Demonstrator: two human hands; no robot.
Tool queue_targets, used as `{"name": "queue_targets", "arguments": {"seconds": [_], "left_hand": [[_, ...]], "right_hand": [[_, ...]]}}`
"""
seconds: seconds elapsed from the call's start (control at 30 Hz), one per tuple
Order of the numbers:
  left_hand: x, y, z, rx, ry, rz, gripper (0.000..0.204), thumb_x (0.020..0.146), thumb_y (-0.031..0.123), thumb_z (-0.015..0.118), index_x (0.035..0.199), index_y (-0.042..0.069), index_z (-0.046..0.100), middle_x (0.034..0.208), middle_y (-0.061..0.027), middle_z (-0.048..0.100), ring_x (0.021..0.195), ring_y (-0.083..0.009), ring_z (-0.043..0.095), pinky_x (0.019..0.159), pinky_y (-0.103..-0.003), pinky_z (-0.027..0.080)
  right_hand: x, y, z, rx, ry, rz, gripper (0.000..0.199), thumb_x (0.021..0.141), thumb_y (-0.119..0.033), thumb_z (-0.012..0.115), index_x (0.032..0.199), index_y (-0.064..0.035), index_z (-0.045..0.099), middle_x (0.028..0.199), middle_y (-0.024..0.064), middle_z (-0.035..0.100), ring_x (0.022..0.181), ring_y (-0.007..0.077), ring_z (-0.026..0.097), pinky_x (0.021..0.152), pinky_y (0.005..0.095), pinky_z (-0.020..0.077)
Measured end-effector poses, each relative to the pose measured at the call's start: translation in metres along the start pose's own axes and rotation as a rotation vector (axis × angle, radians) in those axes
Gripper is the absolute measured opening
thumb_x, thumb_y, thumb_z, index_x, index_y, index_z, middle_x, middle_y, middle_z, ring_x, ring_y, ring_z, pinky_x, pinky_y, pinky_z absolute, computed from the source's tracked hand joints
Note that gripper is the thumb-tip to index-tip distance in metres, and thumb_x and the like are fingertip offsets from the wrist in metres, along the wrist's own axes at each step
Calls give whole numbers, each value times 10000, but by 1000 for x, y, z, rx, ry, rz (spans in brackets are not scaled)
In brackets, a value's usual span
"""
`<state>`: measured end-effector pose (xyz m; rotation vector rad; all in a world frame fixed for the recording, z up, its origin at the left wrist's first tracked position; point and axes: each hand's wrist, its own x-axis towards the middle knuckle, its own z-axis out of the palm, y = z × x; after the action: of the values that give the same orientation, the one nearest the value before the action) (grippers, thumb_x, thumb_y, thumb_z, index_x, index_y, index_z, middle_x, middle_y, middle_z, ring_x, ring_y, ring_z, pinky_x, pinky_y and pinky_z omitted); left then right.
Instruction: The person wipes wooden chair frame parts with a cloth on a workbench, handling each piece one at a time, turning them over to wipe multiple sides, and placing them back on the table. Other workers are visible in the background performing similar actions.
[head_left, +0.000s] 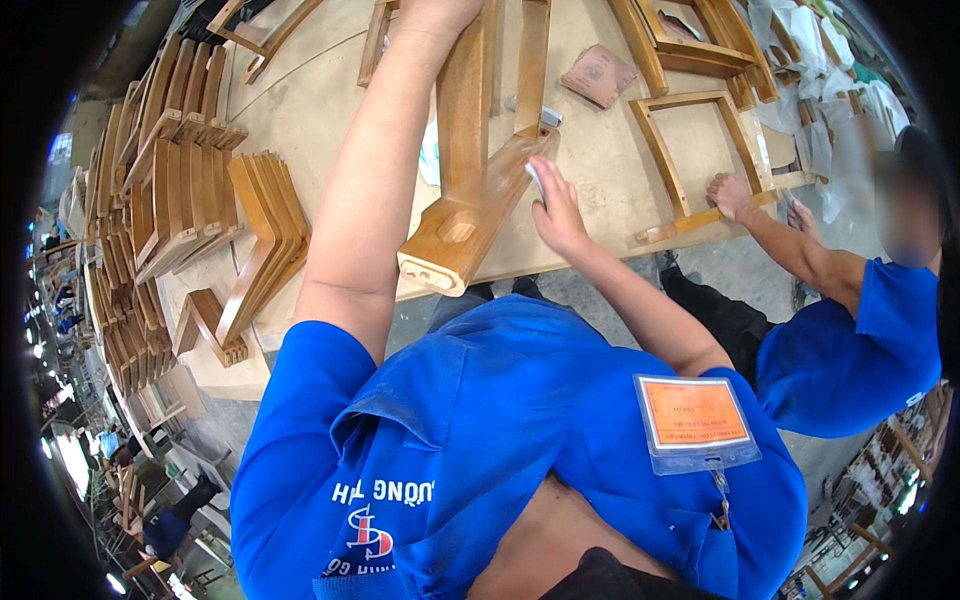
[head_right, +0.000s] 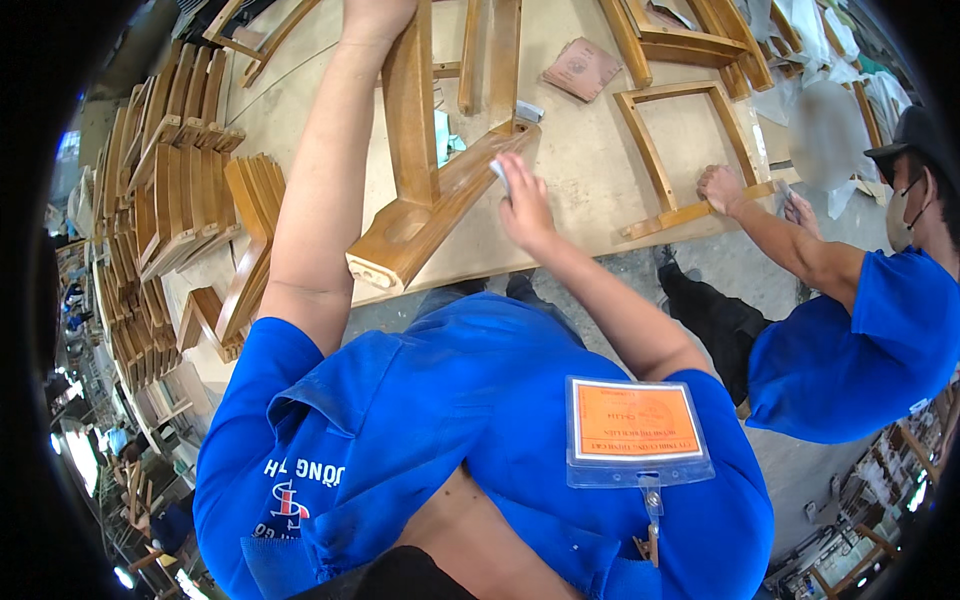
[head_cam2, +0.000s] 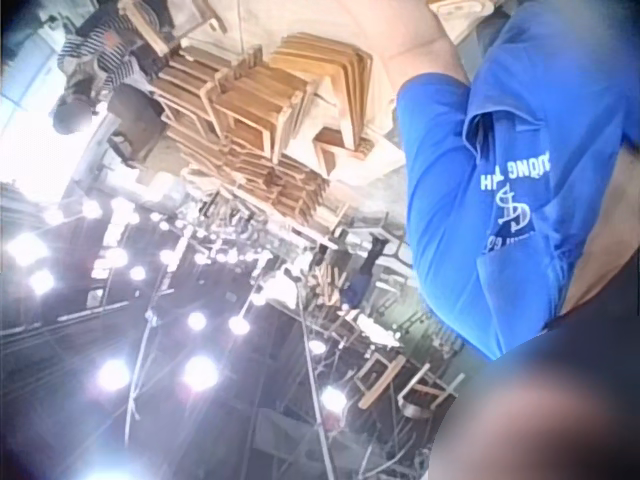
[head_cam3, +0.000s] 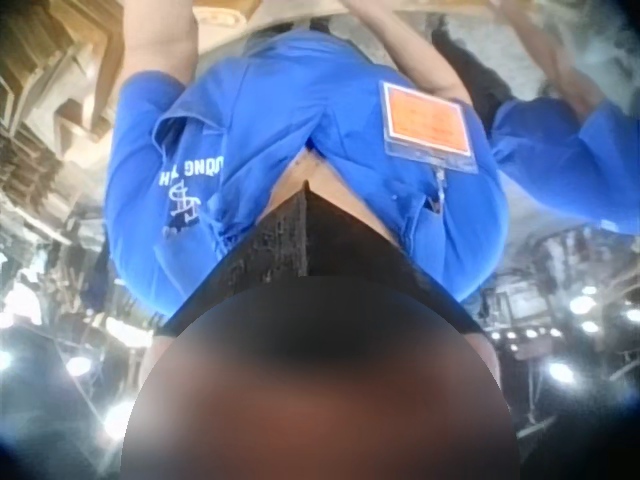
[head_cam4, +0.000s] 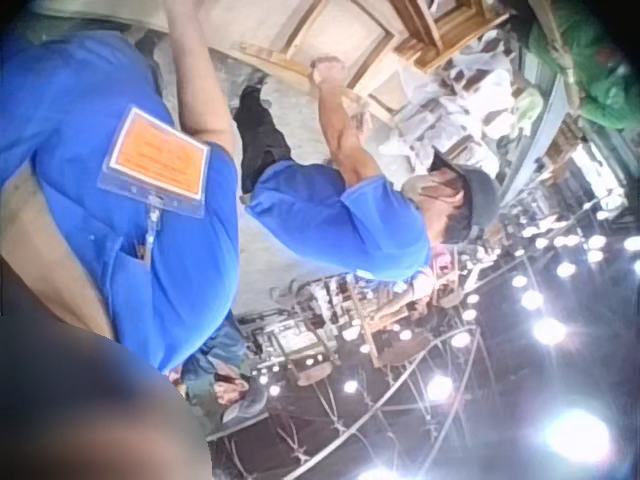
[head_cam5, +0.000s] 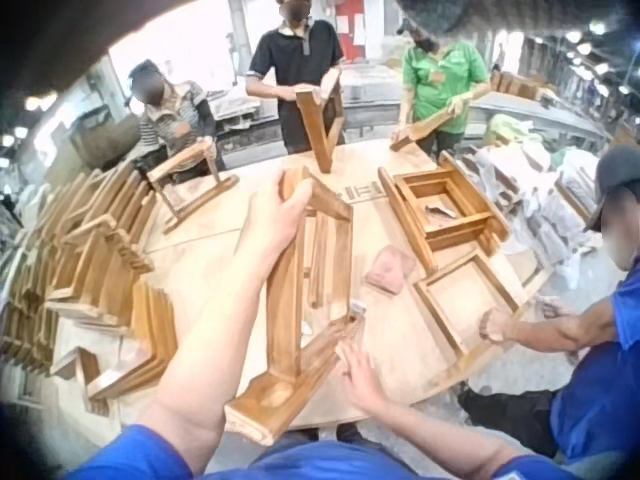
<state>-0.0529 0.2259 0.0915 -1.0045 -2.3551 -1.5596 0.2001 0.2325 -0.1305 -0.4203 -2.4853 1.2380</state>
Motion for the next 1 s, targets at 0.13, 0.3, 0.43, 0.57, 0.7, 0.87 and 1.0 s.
{"name": "queue_targets", "arguments": {"seconds": [0.13,0.3,0.43,0.57,0.7,0.87,1.0], "left_hand": [[6,10,14,-54,-17,41,396,834,270,662,1150,40,598,1022,-218,664,945,-371,641,826,-395,500],[11,19,40,153,-67,11,514,835,372,670,1196,22,564,1111,-207,646,1037,-308,626,865,-377,483],[16,30,50,161,-51,-34,497,830,403,649,1162,42,567,1087,-219,643,1035,-373,604,865,-425,476],[25,34,58,169,-57,-64,422,836,370,642,1110,55,577,1049,-203,655,996,-379,611,834,-430,483],[30,30,67,197,-47,-39,409,833,357,637,1099,54,569,1033,-204,650,976,-381,611,825,-443,480],[29,28,69,152,-17,-28,397,824,345,631,1070,43,551,1013,-211,641,960,-397,603,817,-466,476],[30,29,69,127,-30,-29,393,824,343,630,1067,44,551,1020,-204,644,958,-387,609,817,-465,476]], "right_hand": [[-18,-71,-50,128,-141,-178,643,716,39,437,1352,-51,426,1368,183,444,1304,346,374,1056,428,274],[-13,-101,-76,112,-62,-140,685,682,50,418,1359,-49,421,1363,196,446,1269,368,395,1070,445,279],[-18,-115,-88,87,-201,-104,694,692,60,422,1379,-30,375,1383,193,400,1326,361,336,1104,458,236],[-19,-122,-101,144,-145,-109,680,697,50,423,1372,-23,375,1395,187,383,1331,366,323,1108,431,242],[-21,-118,-108,286,-115,-101,685,690,53,423,1369,-20,369,1398,193,374,1337,367,320,1123,421,235],[-27,-127,-110,342,-128,-96,707,678,54,414,1379,-13,353,1407,194,367,1363,350,303,1146,409,210],[-25,-155,-125,304,-99,-172,694,692,58,423,1379,-18,372,1424,175,374,1363,341,314,1140,412,224]]}}
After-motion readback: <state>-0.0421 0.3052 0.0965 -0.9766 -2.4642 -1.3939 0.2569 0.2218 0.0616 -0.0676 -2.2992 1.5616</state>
